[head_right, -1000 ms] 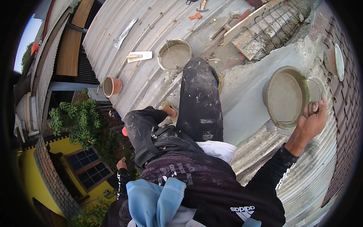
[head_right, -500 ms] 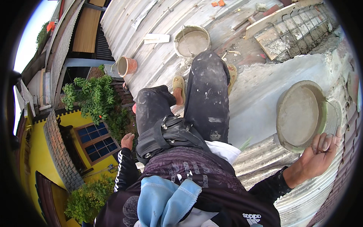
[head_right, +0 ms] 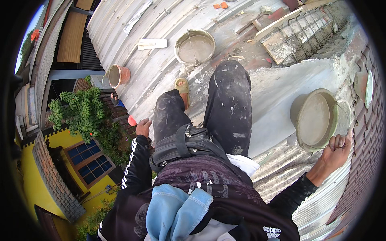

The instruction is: The person pours cement from buckets onto a roof ridge and spreads it with a trowel. They repeatedly refill buckets, pour the cement, and smooth the surface along the ridge.

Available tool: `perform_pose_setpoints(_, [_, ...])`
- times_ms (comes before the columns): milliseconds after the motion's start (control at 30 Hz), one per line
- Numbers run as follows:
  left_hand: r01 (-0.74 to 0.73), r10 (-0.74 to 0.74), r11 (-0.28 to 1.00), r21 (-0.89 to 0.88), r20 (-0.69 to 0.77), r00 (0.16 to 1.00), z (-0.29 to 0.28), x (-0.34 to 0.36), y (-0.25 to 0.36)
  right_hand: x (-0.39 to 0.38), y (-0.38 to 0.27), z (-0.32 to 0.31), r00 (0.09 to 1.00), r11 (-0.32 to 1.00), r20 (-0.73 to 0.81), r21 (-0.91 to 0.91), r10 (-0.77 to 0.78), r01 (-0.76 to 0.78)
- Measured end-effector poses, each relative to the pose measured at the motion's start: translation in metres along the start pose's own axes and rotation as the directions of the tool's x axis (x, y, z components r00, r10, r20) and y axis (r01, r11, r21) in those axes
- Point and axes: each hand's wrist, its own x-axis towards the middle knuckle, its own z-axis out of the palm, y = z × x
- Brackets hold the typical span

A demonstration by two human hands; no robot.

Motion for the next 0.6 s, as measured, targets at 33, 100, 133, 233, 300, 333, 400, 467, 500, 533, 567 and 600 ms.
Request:
perform_pose_setpoints(33, [-0.023, 0.023, 0.998, -0.05, -0.012, 1.0, 0.004, 0.023, 0.028, -0.001, -0.001, 0.003, 0.999, 1.0, -0.05, -0.004, 0.015, -0.015])
perform_pose_setpoints(100, [-0.147, 0.147, 0.987, -0.058, -0.005, 0.989, 0.014, 0.064, 0.085, -0.002, -0.003, 0.006, 0.986, 0.996, -0.143, -0.02, 0.081, -0.084])
perform_pose_setpoints(133, [-0.204, 0.208, 0.97, -0.132, 0.019, 0.978, 0.024, 0.084, 0.115, -0.003, -0.004, 0.006, 0.984, 0.997, -0.164, -0.028, 0.068, -0.074])
perform_pose_setpoints(233, [-0.302, 0.341, 0.908, -0.291, 0.096, 0.935, 0.069, 0.144, 0.199, -0.004, -0.006, 0.004, 0.957, 0.99, -0.27, -0.063, 0.105, -0.127])
perform_pose_setpoints(300, [-0.282, 0.357, 0.857, -0.432, 0.102, 0.929, 0.113, 0.188, 0.25, -0.005, -0.01, 0.004, 0.959, 0.982, -0.258, -0.117, 0.114, -0.148])
perform_pose_setpoints(333, [-0.267, 0.378, 0.779, -0.567, 0.086, 0.922, 0.137, 0.212, 0.273, -0.007, -0.013, 0.005, 0.96, 0.977, -0.257, -0.153, 0.108, -0.151])
perform_pose_setpoints(400, [-0.223, 0.319, 0.828, -0.515, 0.105, 0.942, 0.182, 0.262, 0.32, -0.008, -0.018, 0.012, 0.918, 0.958, -0.377, -0.198, 0.121, -0.207])
perform_pose_setpoints(467, [-0.052, 0.212, 0.824, -0.564, 0.222, 0.952, 0.222, 0.299, 0.358, -0.011, -0.022, 0.022, 0.888, 0.933, -0.443, -0.256, 0.121, -0.254])
perform_pose_setpoints(500, [0.102, 0.133, 0.793, -0.601, 0.334, 0.933, 0.235, 0.313, 0.374, -0.012, -0.024, 0.029, 0.882, 0.919, -0.454, -0.283, 0.125, -0.276])
perform_pose_setpoints(533, [0.266, 0.031, 0.761, -0.592, 0.443, 0.896, 0.243, 0.324, 0.388, -0.012, -0.025, 0.035, 0.861, 0.899, -0.496, -0.32, 0.111, -0.3])
perform_pose_setpoints(567, [0.406, -0.02, 0.74, -0.536, 0.586, 0.81, 0.246, 0.33, 0.396, -0.013, -0.026, 0.042, 0.863, 0.892, -0.489, -0.325, 0.127, -0.315])
perform_pose_setpoints(600, [0.456, -0.056, 0.715, -0.53, 0.606, 0.793, 0.251, 0.331, 0.403, -0.013, -0.026, 0.048, 0.861, 0.885, -0.486, -0.325, 0.148, -0.335])
